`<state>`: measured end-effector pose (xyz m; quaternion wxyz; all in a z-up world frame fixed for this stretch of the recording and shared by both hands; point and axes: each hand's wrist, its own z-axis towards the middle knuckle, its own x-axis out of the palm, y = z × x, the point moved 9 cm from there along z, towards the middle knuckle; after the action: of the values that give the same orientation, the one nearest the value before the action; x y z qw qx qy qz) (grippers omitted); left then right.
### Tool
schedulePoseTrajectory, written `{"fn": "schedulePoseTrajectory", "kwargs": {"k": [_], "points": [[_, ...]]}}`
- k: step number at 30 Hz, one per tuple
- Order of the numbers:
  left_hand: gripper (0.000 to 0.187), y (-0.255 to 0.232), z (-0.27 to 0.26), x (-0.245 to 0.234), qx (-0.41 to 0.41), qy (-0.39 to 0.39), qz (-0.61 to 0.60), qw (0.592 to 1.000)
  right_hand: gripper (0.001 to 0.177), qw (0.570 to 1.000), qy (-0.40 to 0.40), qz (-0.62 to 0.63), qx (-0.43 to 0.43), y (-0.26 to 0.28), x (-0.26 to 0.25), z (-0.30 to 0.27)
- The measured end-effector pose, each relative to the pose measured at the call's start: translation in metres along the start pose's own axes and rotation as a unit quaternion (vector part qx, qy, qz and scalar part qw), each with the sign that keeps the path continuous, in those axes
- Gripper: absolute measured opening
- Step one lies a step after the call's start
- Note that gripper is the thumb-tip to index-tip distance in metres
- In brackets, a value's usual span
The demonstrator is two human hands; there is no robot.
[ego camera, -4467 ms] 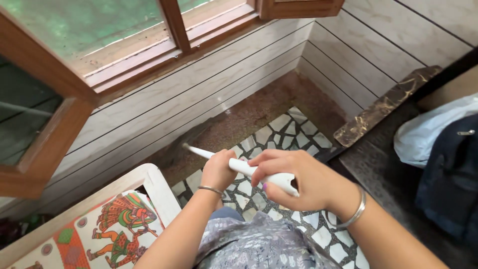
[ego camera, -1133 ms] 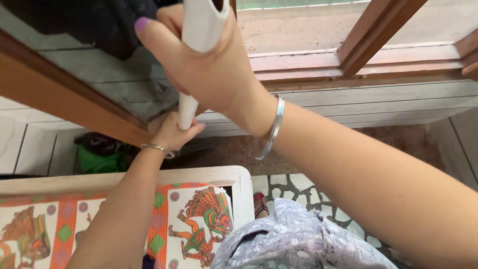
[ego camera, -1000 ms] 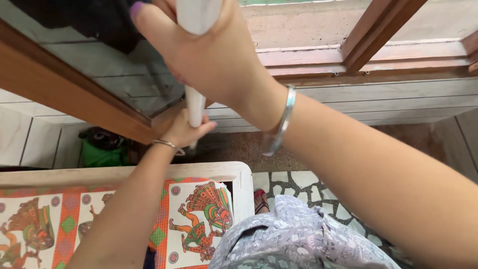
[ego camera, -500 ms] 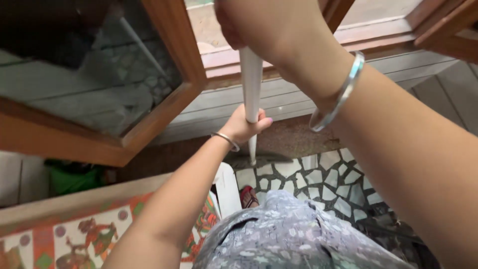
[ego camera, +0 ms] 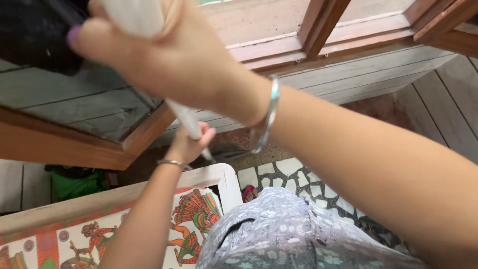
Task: Using a floor squeegee to move water and clean the floor.
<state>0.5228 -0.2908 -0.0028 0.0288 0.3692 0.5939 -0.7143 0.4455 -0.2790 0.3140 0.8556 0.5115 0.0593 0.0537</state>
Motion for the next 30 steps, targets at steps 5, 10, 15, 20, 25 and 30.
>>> {"fn": "schedulePoseTrajectory", "kwargs": {"k": [5, 10, 15, 20, 25, 30], "points": [[0.027, 0.021, -0.015, -0.049, 0.017, -0.057, 0.06, 0.996, 0.037, 0.988, 0.067, 0.117, -0.071, 0.011, 0.028, -0.011], [0.027, -0.001, -0.019, -0.076, 0.045, -0.128, 0.019, 0.991, 0.039, 0.99, 0.062, -0.024, -0.125, 0.018, 0.033, -0.038], [0.036, -0.038, -0.031, -0.047, 0.072, -0.098, -0.066, 0.99, 0.039, 0.993, 0.094, 0.072, -0.009, 0.02, 0.021, -0.062], [0.045, -0.09, -0.023, 0.015, 0.111, -0.06, -0.159, 0.979, 0.041, 0.986, 0.092, -0.099, -0.101, 0.051, -0.022, -0.097], [0.043, -0.143, -0.02, 0.107, 0.105, 0.011, -0.186, 0.977, 0.032, 0.974, 0.084, -0.206, -0.042, 0.083, -0.066, -0.163], [0.032, -0.16, -0.029, 0.22, 0.067, 0.109, -0.133, 0.983, 0.04, 0.969, 0.014, -0.244, 0.039, 0.115, -0.122, -0.247]]}}
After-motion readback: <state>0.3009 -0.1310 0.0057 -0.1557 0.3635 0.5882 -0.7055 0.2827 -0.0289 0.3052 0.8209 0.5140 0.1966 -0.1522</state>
